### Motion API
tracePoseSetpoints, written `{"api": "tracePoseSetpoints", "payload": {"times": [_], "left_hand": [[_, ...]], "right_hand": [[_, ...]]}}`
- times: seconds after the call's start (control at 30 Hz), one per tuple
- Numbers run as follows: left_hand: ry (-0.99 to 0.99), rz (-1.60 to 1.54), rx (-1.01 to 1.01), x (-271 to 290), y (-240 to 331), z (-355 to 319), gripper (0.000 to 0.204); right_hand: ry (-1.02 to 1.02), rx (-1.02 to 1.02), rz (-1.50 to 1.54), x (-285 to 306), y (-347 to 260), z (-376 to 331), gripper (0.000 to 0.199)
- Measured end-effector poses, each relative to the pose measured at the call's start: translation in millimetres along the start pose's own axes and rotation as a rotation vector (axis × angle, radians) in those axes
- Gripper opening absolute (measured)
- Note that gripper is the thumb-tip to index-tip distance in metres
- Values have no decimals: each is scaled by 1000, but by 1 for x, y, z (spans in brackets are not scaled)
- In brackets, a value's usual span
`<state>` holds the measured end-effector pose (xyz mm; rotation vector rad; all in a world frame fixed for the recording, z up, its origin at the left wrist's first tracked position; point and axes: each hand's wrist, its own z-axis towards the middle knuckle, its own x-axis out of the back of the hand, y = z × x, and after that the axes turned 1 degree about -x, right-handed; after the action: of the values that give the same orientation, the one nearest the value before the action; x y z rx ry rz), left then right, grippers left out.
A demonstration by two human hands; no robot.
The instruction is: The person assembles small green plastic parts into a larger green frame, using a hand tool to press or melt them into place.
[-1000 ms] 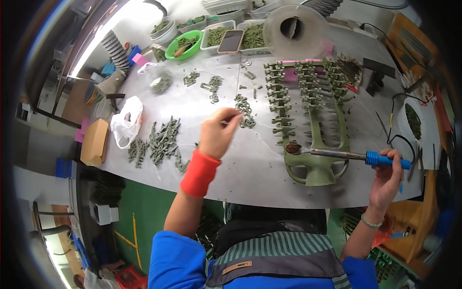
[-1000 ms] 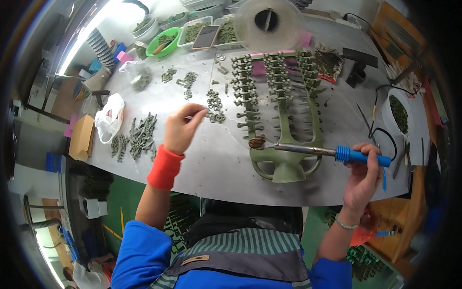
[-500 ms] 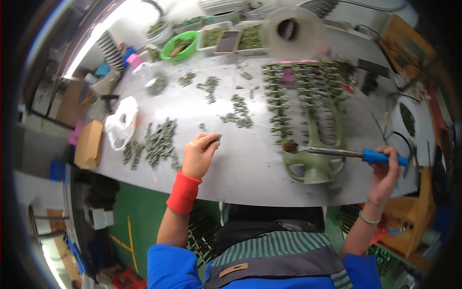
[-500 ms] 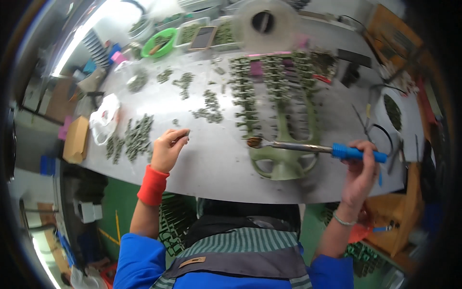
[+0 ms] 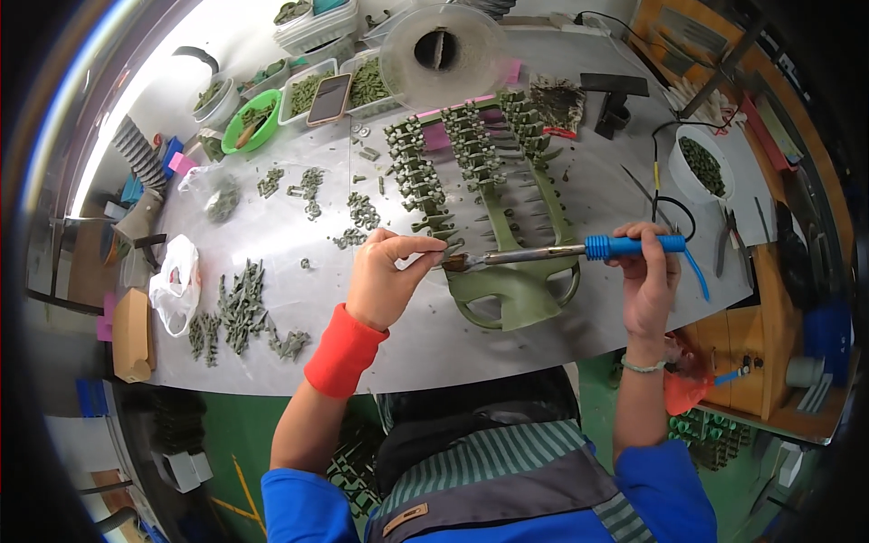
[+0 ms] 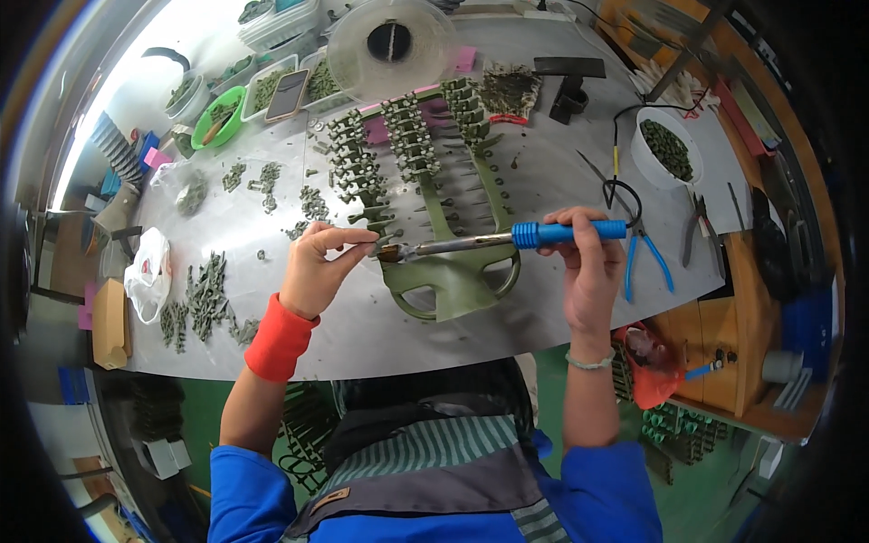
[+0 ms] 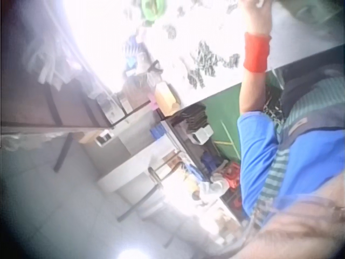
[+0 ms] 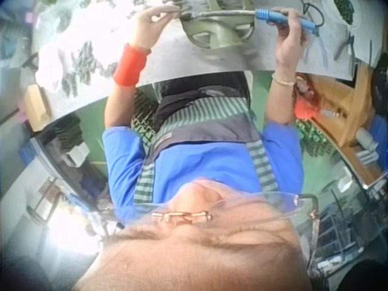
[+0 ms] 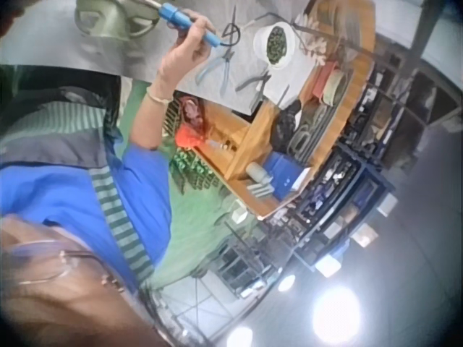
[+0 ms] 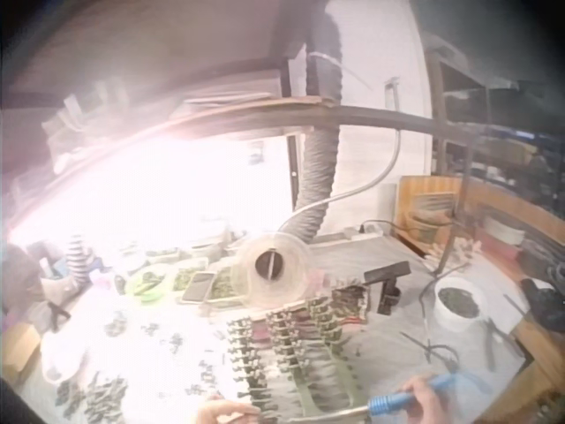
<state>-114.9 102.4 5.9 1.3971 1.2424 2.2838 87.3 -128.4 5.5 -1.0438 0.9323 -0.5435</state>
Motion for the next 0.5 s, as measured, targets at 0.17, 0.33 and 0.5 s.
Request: {"api": "tracePoseSetpoints", "payload": {"times": [0.17,0.33,0.5], "left_hand": [[-34,91,-35,-1,-4,8,18],[-22,201,-78,3,-12,4,15],[31,-133,-78,22,-6,5,20]], "right_hand": [[-16,-15,19,-6,8,3,18],[9,26,-56,1,-6,1,19],[34,0,-133,16,-20,-2,18]]}}
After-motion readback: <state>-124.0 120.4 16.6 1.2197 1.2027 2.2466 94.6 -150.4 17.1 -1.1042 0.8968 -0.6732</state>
